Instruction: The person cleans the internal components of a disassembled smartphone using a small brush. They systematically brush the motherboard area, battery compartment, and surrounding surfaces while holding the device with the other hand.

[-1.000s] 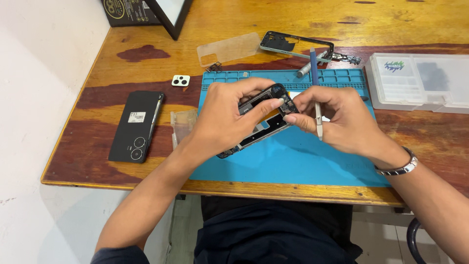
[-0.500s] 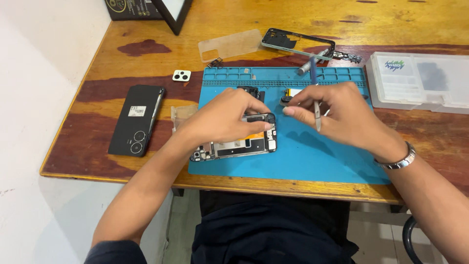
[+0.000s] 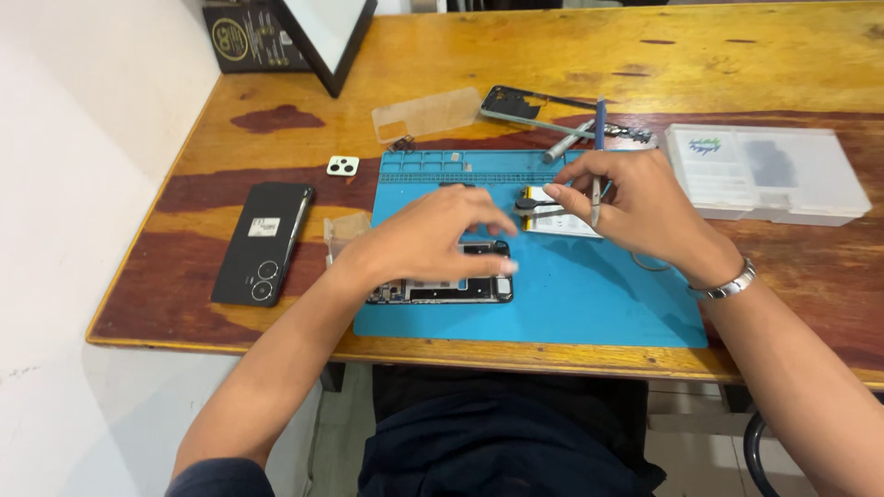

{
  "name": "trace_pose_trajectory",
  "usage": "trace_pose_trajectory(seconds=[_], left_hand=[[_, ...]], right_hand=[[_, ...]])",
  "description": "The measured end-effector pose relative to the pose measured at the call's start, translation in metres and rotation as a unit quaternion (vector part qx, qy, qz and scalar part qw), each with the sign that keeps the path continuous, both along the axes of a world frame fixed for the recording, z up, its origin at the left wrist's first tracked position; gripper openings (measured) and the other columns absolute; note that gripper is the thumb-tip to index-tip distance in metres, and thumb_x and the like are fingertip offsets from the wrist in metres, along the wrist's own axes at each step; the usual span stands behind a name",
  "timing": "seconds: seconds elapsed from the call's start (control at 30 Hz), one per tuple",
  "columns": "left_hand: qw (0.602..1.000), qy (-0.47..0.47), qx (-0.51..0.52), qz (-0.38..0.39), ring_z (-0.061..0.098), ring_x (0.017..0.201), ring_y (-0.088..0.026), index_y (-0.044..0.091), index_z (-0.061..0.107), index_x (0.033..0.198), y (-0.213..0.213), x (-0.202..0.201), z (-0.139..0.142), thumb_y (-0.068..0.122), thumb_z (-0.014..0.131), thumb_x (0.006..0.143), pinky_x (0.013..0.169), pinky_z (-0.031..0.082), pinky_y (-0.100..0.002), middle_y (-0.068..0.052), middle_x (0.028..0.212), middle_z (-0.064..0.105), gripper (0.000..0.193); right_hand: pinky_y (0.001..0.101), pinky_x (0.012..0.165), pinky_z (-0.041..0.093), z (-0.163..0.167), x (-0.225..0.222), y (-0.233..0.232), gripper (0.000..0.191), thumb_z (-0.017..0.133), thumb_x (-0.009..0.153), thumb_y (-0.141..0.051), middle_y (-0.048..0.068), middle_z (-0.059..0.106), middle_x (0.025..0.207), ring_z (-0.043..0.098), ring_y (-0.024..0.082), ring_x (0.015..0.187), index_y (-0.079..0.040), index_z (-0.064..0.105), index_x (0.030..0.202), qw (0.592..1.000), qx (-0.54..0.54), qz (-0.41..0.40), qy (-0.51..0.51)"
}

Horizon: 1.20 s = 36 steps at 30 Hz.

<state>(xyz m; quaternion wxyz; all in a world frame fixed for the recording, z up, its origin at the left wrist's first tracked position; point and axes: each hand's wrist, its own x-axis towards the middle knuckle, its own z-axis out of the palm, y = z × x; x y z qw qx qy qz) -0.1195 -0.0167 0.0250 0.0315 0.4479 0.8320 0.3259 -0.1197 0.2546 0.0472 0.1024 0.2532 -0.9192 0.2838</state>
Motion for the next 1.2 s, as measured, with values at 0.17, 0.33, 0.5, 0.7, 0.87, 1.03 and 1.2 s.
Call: trace_pose_trajectory(seconds=[0.17, 0.33, 0.5, 0.7, 0.87, 1.03, 1.2], left_hand=[[0.999, 0.017, -0.031, -0.019, 0.062, 0.112, -0.028, 0.013, 0.076, 0.105, 0.005, 0.001, 0.002, 0.052, 0.084, 0.074, 0.093, 0.05, -0.042, -0.005, 0.111, 0.068, 0.051], [0.999, 0.019, -0.047, -0.003, 0.062, 0.109, -0.027, 0.013, 0.075, 0.105, 0.01, 0.002, 0.004, 0.054, 0.084, 0.07, 0.09, 0.049, -0.042, -0.003, 0.11, 0.069, 0.055], [0.993, 0.064, -0.089, 0.033, 0.061, 0.104, -0.026, 0.011, 0.077, 0.092, 0.011, 0.008, 0.009, 0.056, 0.085, 0.067, 0.089, 0.05, -0.042, -0.001, 0.101, 0.07, 0.052], [0.992, 0.112, -0.065, 0.007, 0.065, 0.096, -0.027, 0.013, 0.081, 0.083, 0.012, 0.013, 0.016, 0.051, 0.083, 0.069, 0.079, 0.053, -0.042, -0.001, 0.09, 0.072, 0.041], [0.992, 0.103, -0.069, 0.03, 0.069, 0.087, -0.031, 0.014, 0.082, 0.084, 0.011, 0.014, 0.017, 0.051, 0.085, 0.067, 0.074, 0.054, -0.044, -0.005, 0.083, 0.074, 0.041], [0.994, 0.104, -0.031, 0.011, 0.069, 0.087, -0.03, 0.013, 0.082, 0.076, 0.009, 0.01, 0.013, 0.053, 0.087, 0.062, 0.075, 0.054, -0.042, -0.002, 0.086, 0.076, 0.043], [0.997, 0.075, -0.027, 0.001, 0.066, 0.089, -0.027, 0.013, 0.081, 0.073, 0.005, 0.004, 0.008, 0.052, 0.086, 0.065, 0.073, 0.053, -0.04, -0.002, 0.08, 0.07, 0.04]], right_hand=[[0.0297, 0.05, 0.051, -0.001, -0.012, 0.006, 0.028, 0.077, 0.089, -0.031, 0.008, 0.075, 0.074, 0.067, 0.015, 0.055, -0.005, 0.078, 0.099, 0.999, 0.019, -0.024, -0.017], [0.0326, 0.054, 0.051, -0.004, -0.018, 0.007, 0.027, 0.077, 0.088, -0.032, 0.008, 0.075, 0.073, 0.066, 0.017, 0.057, -0.006, 0.078, 0.097, 0.999, 0.024, -0.036, -0.026], [0.033, 0.057, 0.052, -0.005, -0.02, 0.005, 0.027, 0.077, 0.088, -0.031, 0.006, 0.075, 0.073, 0.067, 0.017, 0.059, -0.006, 0.078, 0.096, 0.999, 0.021, -0.026, -0.029], [0.0344, 0.06, 0.053, 0.002, -0.017, 0.004, 0.032, 0.079, 0.086, -0.027, 0.008, 0.075, 0.083, 0.069, 0.02, 0.067, -0.006, 0.073, 0.11, 0.996, 0.038, -0.054, -0.06], [0.0358, 0.068, 0.056, 0.006, -0.017, 0.006, 0.045, 0.068, 0.08, 0.0, 0.008, 0.074, 0.09, 0.072, 0.02, 0.078, -0.008, 0.066, 0.124, 0.995, 0.03, -0.051, -0.075], [0.0391, 0.075, 0.057, 0.006, -0.02, 0.014, 0.04, 0.062, 0.083, 0.004, 0.011, 0.074, 0.094, 0.072, 0.025, 0.084, -0.006, 0.066, 0.122, 0.992, 0.091, -0.069, -0.061], [0.043, 0.077, 0.056, 0.008, -0.02, 0.018, 0.049, 0.057, 0.076, 0.008, 0.011, 0.077, 0.095, 0.072, 0.03, 0.089, -0.011, 0.07, 0.12, 0.975, 0.182, -0.1, -0.074]])
